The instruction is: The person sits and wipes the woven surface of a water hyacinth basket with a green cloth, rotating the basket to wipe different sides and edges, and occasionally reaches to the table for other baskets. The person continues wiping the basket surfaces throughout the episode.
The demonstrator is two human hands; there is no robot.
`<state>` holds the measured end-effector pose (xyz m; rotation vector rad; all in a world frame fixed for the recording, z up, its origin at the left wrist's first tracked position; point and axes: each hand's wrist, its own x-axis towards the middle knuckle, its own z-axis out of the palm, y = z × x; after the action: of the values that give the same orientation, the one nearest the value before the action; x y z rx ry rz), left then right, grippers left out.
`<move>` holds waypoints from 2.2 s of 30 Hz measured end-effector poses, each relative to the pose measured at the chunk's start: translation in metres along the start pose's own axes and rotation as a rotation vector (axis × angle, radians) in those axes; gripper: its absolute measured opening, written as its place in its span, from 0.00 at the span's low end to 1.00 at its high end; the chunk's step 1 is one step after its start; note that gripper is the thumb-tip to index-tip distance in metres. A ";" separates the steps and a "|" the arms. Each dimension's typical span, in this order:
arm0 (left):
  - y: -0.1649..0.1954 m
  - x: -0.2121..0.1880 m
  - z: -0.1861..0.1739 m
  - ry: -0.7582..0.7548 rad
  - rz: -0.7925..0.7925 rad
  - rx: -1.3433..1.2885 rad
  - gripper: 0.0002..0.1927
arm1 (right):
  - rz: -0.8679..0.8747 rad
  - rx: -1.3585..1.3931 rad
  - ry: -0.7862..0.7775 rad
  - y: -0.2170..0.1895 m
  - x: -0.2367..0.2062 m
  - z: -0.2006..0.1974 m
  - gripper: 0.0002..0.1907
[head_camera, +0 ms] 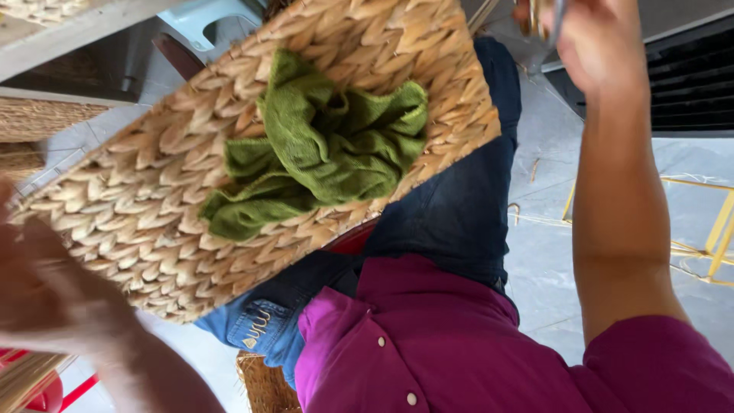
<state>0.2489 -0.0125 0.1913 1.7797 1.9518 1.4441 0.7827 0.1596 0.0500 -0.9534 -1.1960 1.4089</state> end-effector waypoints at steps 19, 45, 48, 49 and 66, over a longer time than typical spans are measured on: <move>0.103 0.008 0.126 -0.602 0.657 0.396 0.06 | -0.027 -0.759 -0.101 -0.049 -0.146 0.026 0.37; 0.103 0.014 0.175 -0.605 0.942 0.117 0.05 | -0.067 -0.944 -0.208 -0.068 -0.149 0.040 0.35; 0.099 0.020 0.173 -0.640 0.900 0.018 0.06 | -0.119 -1.021 -0.235 -0.075 -0.148 0.046 0.36; 0.098 0.021 0.172 -0.657 0.889 -0.005 0.07 | -0.161 -1.059 -0.255 -0.077 -0.147 0.048 0.36; 0.096 0.021 0.171 -0.684 0.881 -0.050 0.10 | -0.616 -1.508 -0.408 -0.086 -0.115 0.079 0.42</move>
<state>0.4210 0.0832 0.1771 2.7658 0.8071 0.7704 0.7439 0.0316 0.1449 -1.0417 -2.6563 -0.0240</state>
